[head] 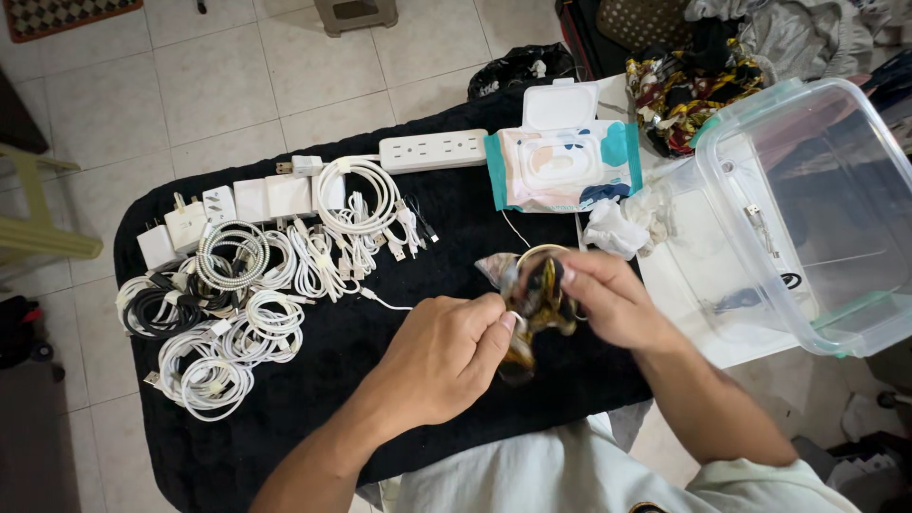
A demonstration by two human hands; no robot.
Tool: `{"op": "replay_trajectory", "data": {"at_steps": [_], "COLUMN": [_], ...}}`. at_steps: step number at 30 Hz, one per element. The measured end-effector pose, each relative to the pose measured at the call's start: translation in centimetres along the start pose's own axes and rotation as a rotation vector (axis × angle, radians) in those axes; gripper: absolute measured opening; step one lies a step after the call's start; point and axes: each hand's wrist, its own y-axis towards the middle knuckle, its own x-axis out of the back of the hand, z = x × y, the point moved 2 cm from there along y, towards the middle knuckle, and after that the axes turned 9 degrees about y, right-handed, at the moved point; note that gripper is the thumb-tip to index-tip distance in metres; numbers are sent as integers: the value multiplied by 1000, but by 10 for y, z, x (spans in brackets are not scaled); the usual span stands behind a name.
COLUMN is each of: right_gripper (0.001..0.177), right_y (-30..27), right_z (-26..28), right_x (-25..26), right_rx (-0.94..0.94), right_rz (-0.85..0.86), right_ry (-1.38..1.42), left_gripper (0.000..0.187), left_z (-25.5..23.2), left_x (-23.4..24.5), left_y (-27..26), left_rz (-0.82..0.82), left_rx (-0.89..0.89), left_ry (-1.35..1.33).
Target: The person wipes a white USB cable with a wet wipe, then uses a patterned cloth to dry and polish it. They coil the cable and place it into a clear plastic container. The person repeats the process with a black cable, wiping and drying it before coiling and storing it.
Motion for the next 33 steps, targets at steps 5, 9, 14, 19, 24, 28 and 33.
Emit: {"op": "replay_trajectory", "data": {"at_steps": [5,9,14,19,24,28,33], "right_gripper": [20,18,17,15,14,15,20], "right_y": [12,15,5,-2,7,4,7], "right_z": [33,25,13,13,5,11,8], "right_x": [-16,-17,-10,0,-6,-16,-12], "right_rx": [316,102,-83,37,156,338,244], "right_rz": [309,353,316,83,-279,-243,-430], "right_ry": [-590,-426,-225,-120,-357,-612,-384], "left_gripper": [23,28,27,14,12,15,10], "left_z": [-1,11,18,13,6,5,-1], "left_x": [-1,2,4,-5,-20,-18,-15], "left_y": [5,2,-7,-12,-7,-1,1], "left_rz": [-153,-189,-244,-293,-254,-119,-305], "left_rx": [-89,-115,-40,-295,-284,31,-148], "left_ry": [137,-18,-111,113,299,50,125]}}
